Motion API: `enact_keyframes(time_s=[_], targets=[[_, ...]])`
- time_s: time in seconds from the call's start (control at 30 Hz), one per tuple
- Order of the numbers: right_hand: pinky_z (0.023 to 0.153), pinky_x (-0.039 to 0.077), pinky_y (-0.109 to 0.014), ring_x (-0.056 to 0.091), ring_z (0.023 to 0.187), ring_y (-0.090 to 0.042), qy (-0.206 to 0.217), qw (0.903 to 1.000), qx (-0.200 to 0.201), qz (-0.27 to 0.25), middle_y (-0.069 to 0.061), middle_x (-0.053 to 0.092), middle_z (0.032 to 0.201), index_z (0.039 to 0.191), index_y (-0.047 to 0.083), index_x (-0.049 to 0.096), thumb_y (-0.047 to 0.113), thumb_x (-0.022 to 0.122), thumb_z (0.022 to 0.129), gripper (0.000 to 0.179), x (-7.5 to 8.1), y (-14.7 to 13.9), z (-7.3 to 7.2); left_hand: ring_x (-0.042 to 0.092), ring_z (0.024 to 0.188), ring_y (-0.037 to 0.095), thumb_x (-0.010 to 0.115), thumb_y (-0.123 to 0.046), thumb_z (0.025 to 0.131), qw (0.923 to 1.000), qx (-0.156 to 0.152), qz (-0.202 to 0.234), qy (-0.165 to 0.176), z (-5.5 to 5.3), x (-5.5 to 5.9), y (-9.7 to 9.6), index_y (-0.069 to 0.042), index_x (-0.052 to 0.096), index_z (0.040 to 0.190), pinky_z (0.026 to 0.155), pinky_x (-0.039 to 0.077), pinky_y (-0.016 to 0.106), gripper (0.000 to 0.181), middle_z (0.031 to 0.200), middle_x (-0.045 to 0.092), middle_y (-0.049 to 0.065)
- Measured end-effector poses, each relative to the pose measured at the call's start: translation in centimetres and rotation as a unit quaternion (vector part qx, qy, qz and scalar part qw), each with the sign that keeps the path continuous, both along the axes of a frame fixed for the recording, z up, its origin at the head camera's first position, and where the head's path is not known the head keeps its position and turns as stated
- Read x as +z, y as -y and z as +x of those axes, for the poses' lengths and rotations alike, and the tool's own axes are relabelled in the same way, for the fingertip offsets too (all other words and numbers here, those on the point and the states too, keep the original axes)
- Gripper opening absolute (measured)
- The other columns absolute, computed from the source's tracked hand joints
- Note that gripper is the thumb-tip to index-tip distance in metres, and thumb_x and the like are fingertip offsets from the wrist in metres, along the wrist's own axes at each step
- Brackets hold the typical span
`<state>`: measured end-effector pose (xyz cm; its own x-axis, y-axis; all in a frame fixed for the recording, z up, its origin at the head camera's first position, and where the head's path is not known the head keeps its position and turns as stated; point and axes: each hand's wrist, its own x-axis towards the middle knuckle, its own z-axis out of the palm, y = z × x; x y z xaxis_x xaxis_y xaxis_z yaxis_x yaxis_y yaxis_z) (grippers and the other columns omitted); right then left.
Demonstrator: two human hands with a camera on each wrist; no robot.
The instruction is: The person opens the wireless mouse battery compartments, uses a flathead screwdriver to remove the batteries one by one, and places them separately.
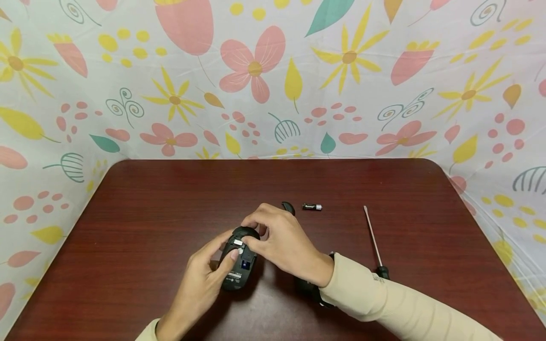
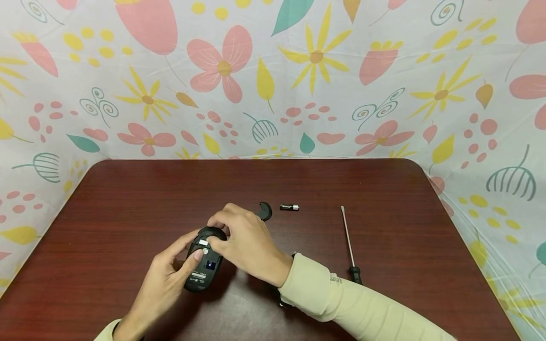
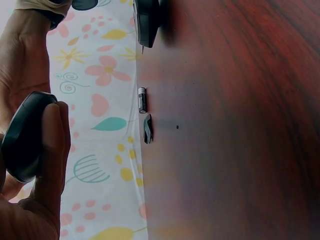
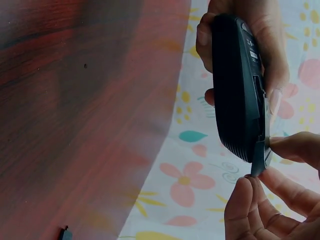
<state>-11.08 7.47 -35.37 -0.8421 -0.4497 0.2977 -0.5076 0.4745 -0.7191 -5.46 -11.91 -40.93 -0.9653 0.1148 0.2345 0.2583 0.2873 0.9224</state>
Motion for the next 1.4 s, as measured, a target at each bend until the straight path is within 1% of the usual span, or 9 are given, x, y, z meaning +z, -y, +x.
enact_keyframes(time_s=[0.2, 0.47, 0.57, 0.7, 0.8, 0.97, 1.1, 1.23, 1.4], targets=[[0.064, 0.054, -0.020, 0.058, 0.078, -0.011, 0.026, 0.9994, -0.006, -0.022, 0.004, 0.067, 0.090, 0.099, 0.012, 0.078, 0.006, 0.083, 0.085, 0.015, 0.0, 0.1, -0.1, 0.069, 0.065, 0.005, 0.066, -0.009, 0.103, 0.9997, 0.008, 0.011, 0.022, 0.1, 0.1, 0.2, -0.012, 0.066, 0.138, 0.057, 0.064, 0.030, 0.035, 0.108, 0.070, 0.017], [0.065, 0.055, -0.021, 0.062, 0.074, -0.011, 0.059, 0.9950, -0.044, -0.068, 0.001, 0.069, 0.087, 0.096, 0.013, 0.079, 0.007, 0.084, 0.084, 0.014, 0.3, 0.5, -1.0, 0.071, 0.066, 0.008, 0.066, -0.010, 0.103, 0.9981, 0.034, 0.023, 0.047, 0.2, 0.1, 0.8, -0.018, 0.065, 0.140, 0.058, 0.065, 0.031, 0.037, 0.107, 0.071, 0.018], [0.066, 0.055, -0.021, 0.063, 0.072, -0.010, 0.087, 0.9919, -0.060, -0.071, 0.000, 0.072, 0.087, 0.096, 0.012, 0.078, 0.008, 0.084, 0.084, 0.013, 0.5, 0.7, -1.6, 0.071, 0.065, 0.008, 0.065, -0.011, 0.104, 0.9975, 0.046, 0.020, 0.049, 0.3, 0.0, 1.2, -0.018, 0.064, 0.141, 0.058, 0.064, 0.030, 0.038, 0.104, 0.071, 0.017], [0.061, 0.058, -0.025, 0.064, 0.064, -0.011, 0.150, 0.9827, -0.069, -0.085, -0.004, 0.073, 0.087, 0.098, 0.009, 0.077, 0.009, 0.082, 0.087, 0.013, 0.4, 0.8, -2.5, 0.071, 0.063, 0.007, 0.064, -0.010, 0.105, 0.9959, 0.069, 0.020, 0.055, 0.3, -0.3, 1.8, -0.016, 0.064, 0.142, 0.057, 0.064, 0.030, 0.037, 0.101, 0.068, 0.018], [0.055, 0.059, -0.029, 0.063, 0.056, -0.012, 0.182, 0.9759, -0.076, -0.094, -0.006, 0.073, 0.084, 0.100, 0.007, 0.076, 0.009, 0.081, 0.087, 0.013, 0.2, 1.0, -3.2, 0.071, 0.062, 0.007, 0.063, -0.010, 0.105, 0.9947, 0.082, 0.021, 0.058, 0.5, -0.4, 2.2, -0.015, 0.063, 0.142, 0.057, 0.064, 0.030, 0.037, 0.101, 0.066, 0.018], [0.053, 0.060, -0.030, 0.064, 0.053, -0.015, 0.199, 0.9719, -0.095, -0.083, -0.007, 0.073, 0.083, 0.100, 0.007, 0.075, 0.010, 0.082, 0.088, 0.013, -0.3, 1.4, -4.6, 0.072, 0.062, 0.008, 0.061, -0.012, 0.107, 0.9942, 0.087, 0.018, 0.061, 0.5, -0.4, 2.5, -0.016, 0.062, 0.144, 0.057, 0.064, 0.030, 0.037, 0.102, 0.065, 0.018], [0.060, 0.065, -0.040, 0.072, 0.065, -0.030, 0.228, 0.9653, -0.107, -0.070, -0.009, 0.074, 0.085, 0.102, 0.004, 0.074, 0.009, 0.080, 0.090, 0.015, -1.1, 1.9, -5.6, 0.073, 0.062, 0.010, 0.062, -0.013, 0.106, 0.9930, 0.091, 0.010, 0.075, 0.5, -0.2, 2.4, -0.021, 0.062, 0.143, 0.058, 0.065, 0.032, 0.038, 0.101, 0.064, 0.016], [0.064, 0.066, -0.046, 0.075, 0.075, -0.040, 0.254, 0.9587, -0.120, -0.040, -0.012, 0.075, 0.087, 0.103, 0.003, 0.072, 0.009, 0.080, 0.091, 0.015, -2.0, 2.6, -6.6, 0.073, 0.063, 0.011, 0.063, -0.014, 0.106, 0.9924, 0.091, 0.006, 0.083, 0.6, 0.0, 2.3, -0.025, 0.063, 0.142, 0.059, 0.065, 0.032, 0.038, 0.100, 0.064, 0.015], [0.054, 0.062, -0.032, 0.076, 0.069, -0.038, 0.255, 0.9564, -0.143, 0.015, -0.014, 0.074, 0.086, 0.095, 0.003, 0.071, 0.008, 0.081, 0.090, 0.012, -3.1, 3.3, -7.9, 0.072, 0.062, 0.010, 0.063, -0.014, 0.106, 0.9934, 0.085, 0.007, 0.076, 0.8, 0.2, 2.2, -0.022, 0.063, 0.143, 0.058, 0.064, 0.031, 0.038, 0.099, 0.064, 0.016]])
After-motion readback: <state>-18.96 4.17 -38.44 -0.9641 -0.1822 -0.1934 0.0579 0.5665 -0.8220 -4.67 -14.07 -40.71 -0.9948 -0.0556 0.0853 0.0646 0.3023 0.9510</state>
